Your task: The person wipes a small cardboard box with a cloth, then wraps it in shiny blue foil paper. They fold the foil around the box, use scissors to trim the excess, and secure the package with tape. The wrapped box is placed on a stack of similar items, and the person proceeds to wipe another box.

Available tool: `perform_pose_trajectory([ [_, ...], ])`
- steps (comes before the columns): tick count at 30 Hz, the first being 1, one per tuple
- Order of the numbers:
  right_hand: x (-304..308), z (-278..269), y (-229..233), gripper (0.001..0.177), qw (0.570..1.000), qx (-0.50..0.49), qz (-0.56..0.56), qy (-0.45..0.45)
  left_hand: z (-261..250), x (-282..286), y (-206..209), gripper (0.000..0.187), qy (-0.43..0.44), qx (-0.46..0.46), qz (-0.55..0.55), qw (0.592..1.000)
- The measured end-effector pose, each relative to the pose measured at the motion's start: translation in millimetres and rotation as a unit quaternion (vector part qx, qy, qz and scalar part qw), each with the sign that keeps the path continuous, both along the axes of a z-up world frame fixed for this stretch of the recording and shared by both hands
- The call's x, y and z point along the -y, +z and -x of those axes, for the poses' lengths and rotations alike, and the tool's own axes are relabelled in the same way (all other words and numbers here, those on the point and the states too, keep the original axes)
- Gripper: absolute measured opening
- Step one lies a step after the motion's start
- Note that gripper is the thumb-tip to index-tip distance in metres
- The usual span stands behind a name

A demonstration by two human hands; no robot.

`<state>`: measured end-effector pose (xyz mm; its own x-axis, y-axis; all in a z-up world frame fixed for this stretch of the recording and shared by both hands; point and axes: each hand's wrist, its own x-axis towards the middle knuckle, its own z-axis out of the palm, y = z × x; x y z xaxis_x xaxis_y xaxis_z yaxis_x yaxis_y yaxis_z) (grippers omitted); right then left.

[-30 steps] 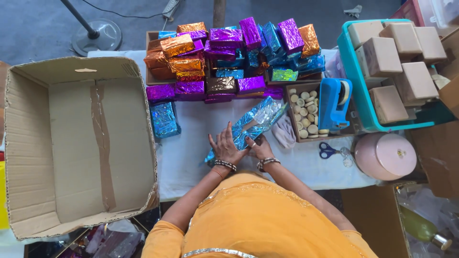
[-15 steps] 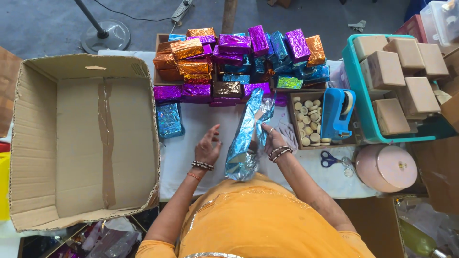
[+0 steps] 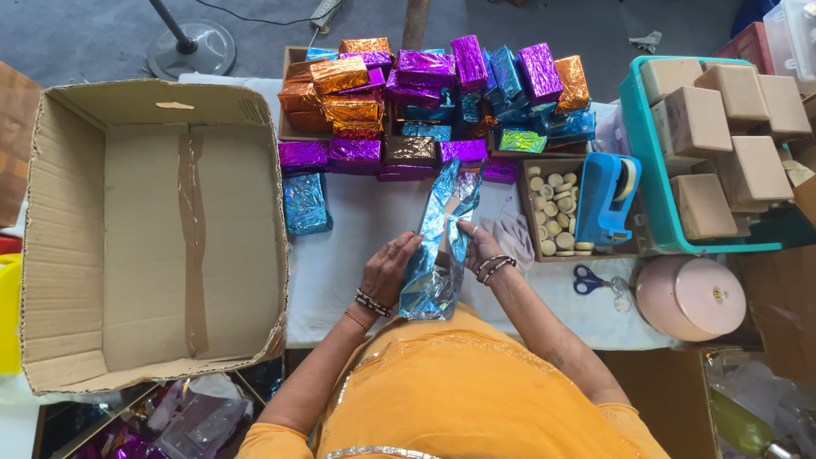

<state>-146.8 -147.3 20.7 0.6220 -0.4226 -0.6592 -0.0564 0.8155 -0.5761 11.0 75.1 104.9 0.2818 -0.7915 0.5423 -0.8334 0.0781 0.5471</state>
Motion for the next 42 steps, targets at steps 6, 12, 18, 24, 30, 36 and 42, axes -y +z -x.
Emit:
perform_pose_trajectory([
  [6,-6,0,-19,0.022,0.995,-0.034,0.031,0.084,13,-4,-40,0.034,-0.010,0.053,-0.030,0.998],
  [12,-10,10,-63,0.028,0.985,-0.033,0.077,0.149,21,-16,-88,0.040,-0.052,0.048,-0.094,0.993],
  [18,-13,21,-107,0.050,0.972,-0.099,0.169,0.132,30,-19,-98,0.044,-0.059,0.015,-0.096,0.994],
  [24,-47,54,-66,0.031,0.779,-0.261,0.563,0.092,30,-28,-107,0.056,-0.061,-0.014,-0.151,0.987],
  [30,-81,90,12,0.041,0.674,-0.302,0.636,0.223,31,-34,-109,0.047,-0.053,0.017,-0.097,0.994],
  [36,-92,113,-45,0.056,0.700,-0.169,0.659,0.216,41,-29,-112,0.040,-0.093,0.063,-0.070,0.991],
  [42,-89,88,-25,0.045,0.379,-0.045,0.897,0.224,41,-19,-113,0.027,-0.134,0.099,-0.058,0.984],
])
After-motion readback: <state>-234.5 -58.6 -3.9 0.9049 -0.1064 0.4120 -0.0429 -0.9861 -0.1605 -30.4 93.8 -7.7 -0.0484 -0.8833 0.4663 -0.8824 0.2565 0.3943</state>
